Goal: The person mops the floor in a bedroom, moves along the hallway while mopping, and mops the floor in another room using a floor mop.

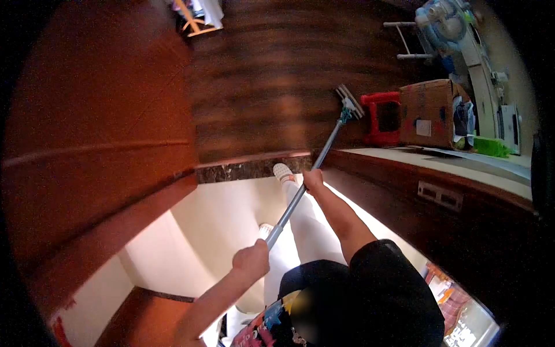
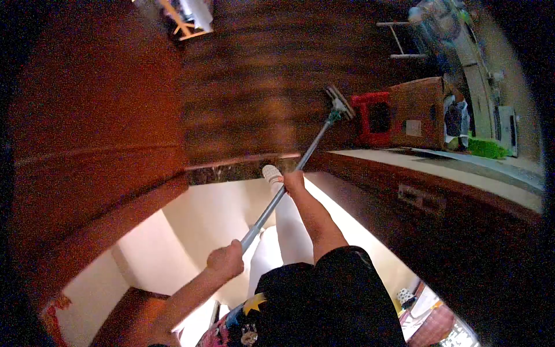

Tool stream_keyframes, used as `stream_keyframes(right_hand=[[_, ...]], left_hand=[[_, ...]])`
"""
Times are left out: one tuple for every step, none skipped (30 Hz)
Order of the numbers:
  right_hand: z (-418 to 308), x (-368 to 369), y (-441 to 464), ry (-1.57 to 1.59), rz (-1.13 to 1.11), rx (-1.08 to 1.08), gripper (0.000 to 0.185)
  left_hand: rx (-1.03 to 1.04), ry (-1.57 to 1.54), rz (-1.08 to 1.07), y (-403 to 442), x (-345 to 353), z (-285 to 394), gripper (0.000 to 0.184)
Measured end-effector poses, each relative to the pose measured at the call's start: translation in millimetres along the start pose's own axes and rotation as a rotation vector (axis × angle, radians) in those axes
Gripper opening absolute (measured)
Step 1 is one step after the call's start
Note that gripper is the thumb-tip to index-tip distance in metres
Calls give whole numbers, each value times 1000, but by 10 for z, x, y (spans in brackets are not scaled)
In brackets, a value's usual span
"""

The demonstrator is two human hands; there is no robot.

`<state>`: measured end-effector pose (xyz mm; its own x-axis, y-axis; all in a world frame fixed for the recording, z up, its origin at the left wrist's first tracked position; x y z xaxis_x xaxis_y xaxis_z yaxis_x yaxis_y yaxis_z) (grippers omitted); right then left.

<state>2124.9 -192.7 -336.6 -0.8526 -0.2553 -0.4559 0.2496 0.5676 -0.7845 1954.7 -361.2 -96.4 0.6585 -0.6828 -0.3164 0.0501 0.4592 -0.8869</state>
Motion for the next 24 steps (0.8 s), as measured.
stream_keyframes(right_hand=[[125, 74, -134, 24, -12, 16, 15], [210, 144, -177, 82, -7, 41, 14], [305, 249, -185, 182, -86, -11, 12], [496, 508, -60, 76, -83, 96, 9], [431, 549, -94, 85, -89, 111, 10], [480, 617, -221, 69, -109, 127, 11], [668, 945, -353, 27, -148, 12, 14], [798, 1091, -402, 24, -150, 7, 14], [1087, 1311, -325, -196, -201, -158, 15], [1230, 1413, -594, -668, -270, -435, 14], [1134, 1393, -877, -1316, -291, -895, 13], [1193, 1483, -1131, -1489, -331, -1069, 12], [1327, 1583, -1435, -1546, -377, -1168, 11], [1445, 1653, -1789, -1536, -426, -1189, 10], [1548, 1701, -2134, -1491, -490, -1180, 8], [1642, 1746, -2486, -1447, -554, -1169, 7], [1893, 1972, -2731, -1625, -631, -1088, 7], [2014, 2020, -3057, -1653, -654, -1175, 10], [1915, 2048, -3424, -1804, -889, -1077, 12], [2137, 2158, -3548, -1569, -1057, -894, 11], [2102, 2158, -3817, -1628, -1123, -950, 10], [2051, 2108, -4095, -1684, -1194, -1009, 12], [2140, 2040, -4246, -1577, -1209, -1035, 14], [2153, 2012, -4215, -1584, -1225, -1041, 14]], left_hand=[[26, 0, 55, -142, 25, -148, 19], [49, 40, 83, -179, 117, -257, 17], [51, 61, 141, -264, 73, -342, 16], [31, 50, 199, -459, 75, -470, 14], [37, 72, 228, -521, 1, -508, 12], [24, 71, 254, -659, 40, -583, 11], [18, 72, 351, -886, 103, -849, 10], [9, 146, 412, -953, 154, -895, 5], [-28, 123, 402, -1155, 223, -1027, 6], [-75, 85, 408, -1417, 616, -1383, 7], [-77, 85, 403, -1528, 595, -1420, 7], [-119, 71, 400, -1669, 686, -1525, 10], [-158, 56, 413, -1844, 905, -1663, 12], [-232, 73, 375, -2061, 1104, -1796, 15], [-305, 89, 330, -2301, 1325, -1937, 18], [-354, 99, 340, -2548, 1564, -2096, 20], [-415, 76, 336, -2785, 1712, -2175, 21], [-447, 93, 331, -3062, 1812, -2197, 22], [-495, 142, 347, -3322, 1945, -2249, 22], [-544, 122, 354, -3561, 1985, -2212, 19], [-616, 113, 361, -3789, 2034, -2167, 15], [-689, 89, 322, -3994, 1951, -2021, 13], [-775, 111, 328, -4160, 1946, -1891, 16], [-822, 41, 351, -4262, 2006, -1830, 20]])
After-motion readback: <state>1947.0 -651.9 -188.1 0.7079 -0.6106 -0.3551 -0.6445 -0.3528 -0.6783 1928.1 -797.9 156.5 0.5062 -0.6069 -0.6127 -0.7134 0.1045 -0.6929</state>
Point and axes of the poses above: each hand's wrist, its own y-axis towards the middle knuckle, its own x-axis out of the palm, z = x × y, the point moved 1 cm from there along y, towards the middle knuckle, and after that the axes turned 8 degrees about -y, right-handed, at the moved point
